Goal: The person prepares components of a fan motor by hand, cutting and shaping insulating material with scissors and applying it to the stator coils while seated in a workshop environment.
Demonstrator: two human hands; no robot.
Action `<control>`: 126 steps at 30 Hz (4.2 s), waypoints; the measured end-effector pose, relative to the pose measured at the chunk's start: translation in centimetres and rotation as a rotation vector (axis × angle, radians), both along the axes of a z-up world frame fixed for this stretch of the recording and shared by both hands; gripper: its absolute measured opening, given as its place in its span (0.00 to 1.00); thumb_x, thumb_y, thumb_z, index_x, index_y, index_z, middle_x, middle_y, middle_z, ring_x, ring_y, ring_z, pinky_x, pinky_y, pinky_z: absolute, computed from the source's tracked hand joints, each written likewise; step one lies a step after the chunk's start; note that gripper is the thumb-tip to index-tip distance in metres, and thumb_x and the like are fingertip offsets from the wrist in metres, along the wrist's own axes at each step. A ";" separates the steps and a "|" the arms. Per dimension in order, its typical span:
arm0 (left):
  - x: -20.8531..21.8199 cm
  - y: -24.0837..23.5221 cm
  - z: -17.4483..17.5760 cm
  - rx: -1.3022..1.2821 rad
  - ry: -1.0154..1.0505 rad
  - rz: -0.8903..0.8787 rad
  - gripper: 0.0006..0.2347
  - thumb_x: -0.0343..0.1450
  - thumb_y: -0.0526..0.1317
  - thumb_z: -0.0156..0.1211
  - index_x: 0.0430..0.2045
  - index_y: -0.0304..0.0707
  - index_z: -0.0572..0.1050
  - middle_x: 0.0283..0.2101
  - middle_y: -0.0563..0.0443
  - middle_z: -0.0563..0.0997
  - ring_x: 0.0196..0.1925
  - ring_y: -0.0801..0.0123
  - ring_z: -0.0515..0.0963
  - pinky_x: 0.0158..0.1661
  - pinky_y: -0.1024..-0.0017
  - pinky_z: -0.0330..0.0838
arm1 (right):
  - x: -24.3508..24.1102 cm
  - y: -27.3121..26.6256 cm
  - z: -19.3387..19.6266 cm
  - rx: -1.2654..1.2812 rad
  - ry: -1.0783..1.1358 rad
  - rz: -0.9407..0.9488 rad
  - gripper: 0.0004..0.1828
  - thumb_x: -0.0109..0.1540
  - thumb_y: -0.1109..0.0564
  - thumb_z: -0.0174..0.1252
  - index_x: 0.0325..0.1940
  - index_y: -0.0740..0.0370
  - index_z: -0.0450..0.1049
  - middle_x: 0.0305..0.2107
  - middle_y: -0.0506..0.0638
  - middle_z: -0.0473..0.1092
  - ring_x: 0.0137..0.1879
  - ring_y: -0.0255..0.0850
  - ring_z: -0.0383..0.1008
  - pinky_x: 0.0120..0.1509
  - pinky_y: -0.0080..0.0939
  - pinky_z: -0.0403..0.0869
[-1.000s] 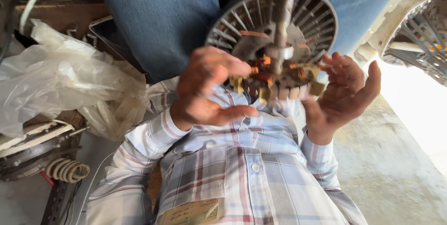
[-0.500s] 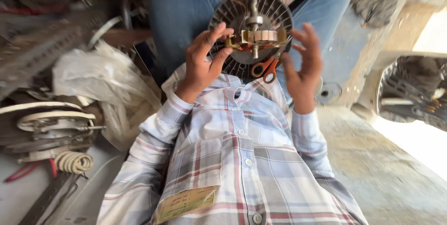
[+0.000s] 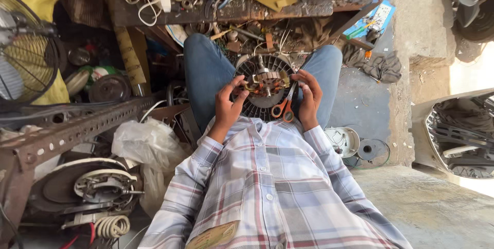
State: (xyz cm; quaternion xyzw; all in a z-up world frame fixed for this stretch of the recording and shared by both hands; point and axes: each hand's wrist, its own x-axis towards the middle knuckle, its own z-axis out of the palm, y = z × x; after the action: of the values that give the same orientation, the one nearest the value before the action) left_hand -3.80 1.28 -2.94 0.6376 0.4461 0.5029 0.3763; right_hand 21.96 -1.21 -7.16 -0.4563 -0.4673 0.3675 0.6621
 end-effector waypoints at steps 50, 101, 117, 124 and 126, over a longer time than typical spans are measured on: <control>-0.4 0.3 1.9 -0.072 0.096 -0.089 0.14 0.74 0.41 0.64 0.46 0.25 0.78 0.37 0.45 0.83 0.33 0.71 0.80 0.35 0.73 0.74 | 0.3 0.4 0.2 -0.082 0.189 0.027 0.20 0.74 0.51 0.49 0.57 0.71 0.74 0.43 0.54 0.76 0.52 0.36 0.74 0.59 0.35 0.69; -0.5 -4.0 24.7 0.038 -0.422 -0.657 0.08 0.71 0.38 0.69 0.33 0.32 0.76 0.35 0.51 0.79 0.32 0.65 0.77 0.35 0.67 0.67 | 2.4 0.0 -2.4 0.042 0.243 -0.226 0.20 0.72 0.51 0.48 0.53 0.72 0.74 0.39 0.57 0.72 0.36 0.39 0.65 0.38 0.38 0.65; 1.4 12.3 -7.5 -0.321 -0.600 0.271 0.10 0.77 0.37 0.62 0.48 0.26 0.76 0.39 0.60 0.76 0.36 0.85 0.69 0.36 0.81 0.64 | 0.7 27.1 6.2 0.059 -1.285 0.165 0.23 0.54 0.60 0.72 0.53 0.63 0.79 0.48 0.55 0.73 0.53 0.54 0.72 0.55 0.51 0.73; 0.2 12.2 -6.4 -0.363 -0.562 0.385 0.18 0.80 0.44 0.55 0.59 0.28 0.71 0.33 0.59 0.70 0.34 0.82 0.67 0.36 0.79 0.64 | 2.2 29.1 2.7 0.208 -1.472 0.179 0.13 0.59 0.60 0.70 0.47 0.57 0.79 0.47 0.47 0.73 0.55 0.47 0.71 0.56 0.49 0.72; 0.3 12.6 -6.1 -0.375 -0.591 0.386 0.20 0.80 0.47 0.52 0.62 0.29 0.69 0.32 0.59 0.69 0.33 0.81 0.66 0.37 0.78 0.64 | 2.6 29.8 2.0 0.261 -1.486 0.153 0.10 0.62 0.61 0.70 0.46 0.56 0.79 0.48 0.44 0.74 0.55 0.45 0.71 0.56 0.48 0.71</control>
State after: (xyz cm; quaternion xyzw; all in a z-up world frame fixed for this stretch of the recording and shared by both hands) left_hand -3.54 13.84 -9.08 0.2903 0.5143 0.6360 0.4967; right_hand 24.56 28.54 -5.15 -0.4679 -0.8607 -0.0501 0.1942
